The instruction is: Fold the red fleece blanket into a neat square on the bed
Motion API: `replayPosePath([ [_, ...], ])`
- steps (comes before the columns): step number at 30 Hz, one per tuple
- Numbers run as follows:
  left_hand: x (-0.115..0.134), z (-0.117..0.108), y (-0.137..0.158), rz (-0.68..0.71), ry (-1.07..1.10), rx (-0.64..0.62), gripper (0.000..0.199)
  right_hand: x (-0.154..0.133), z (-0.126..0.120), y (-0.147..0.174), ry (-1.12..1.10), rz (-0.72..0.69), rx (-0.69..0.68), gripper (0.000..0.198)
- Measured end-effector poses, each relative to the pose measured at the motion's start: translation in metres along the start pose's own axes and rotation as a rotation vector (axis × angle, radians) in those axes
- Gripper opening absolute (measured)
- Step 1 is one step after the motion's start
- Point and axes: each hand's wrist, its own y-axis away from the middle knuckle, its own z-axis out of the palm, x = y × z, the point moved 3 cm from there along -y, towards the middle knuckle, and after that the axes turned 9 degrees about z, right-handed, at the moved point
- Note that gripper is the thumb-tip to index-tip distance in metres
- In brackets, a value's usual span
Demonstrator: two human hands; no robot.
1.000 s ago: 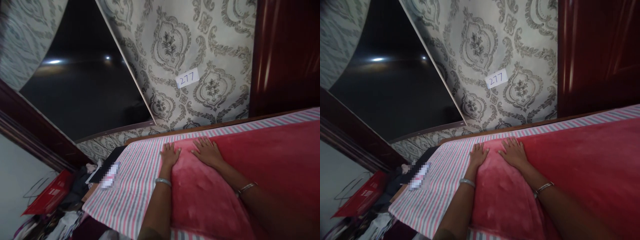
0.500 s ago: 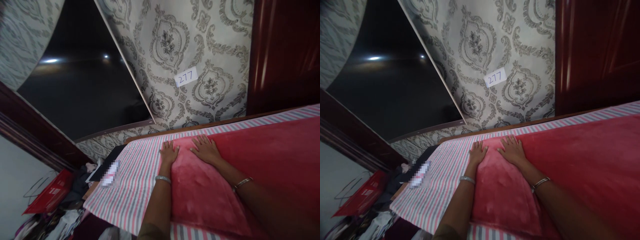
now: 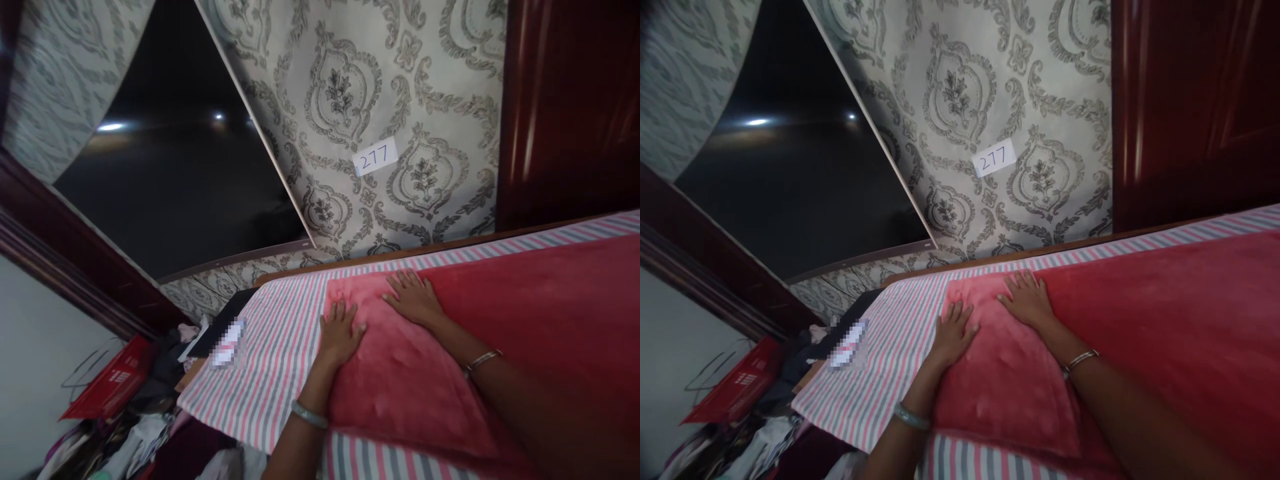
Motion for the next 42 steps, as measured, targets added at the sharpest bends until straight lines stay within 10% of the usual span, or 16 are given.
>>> replayPosePath([
  [15, -0.004, 0.016, 0.008, -0.003, -0.005, 0.120, 0.062, -0.003, -0.034, 0.004, -0.063, 0.083, -0.187, 0.068],
  [25, -0.003, 0.014, 0.007, -0.036, 0.014, 0.072, 0.065, -0.001, 0.000, 0.117, 0.011, -0.197, 0.050, 0.082],
  [32, -0.004, 0.005, 0.007, -0.035, 0.046, 0.026, 0.063, -0.005, -0.012, 0.125, 0.005, -0.152, 0.017, 0.080],
  [42, 0.022, 0.010, 0.074, 0.097, -0.034, 0.098, 0.064, -0.002, -0.008, 0.125, -0.001, -0.175, 0.025, 0.081],
])
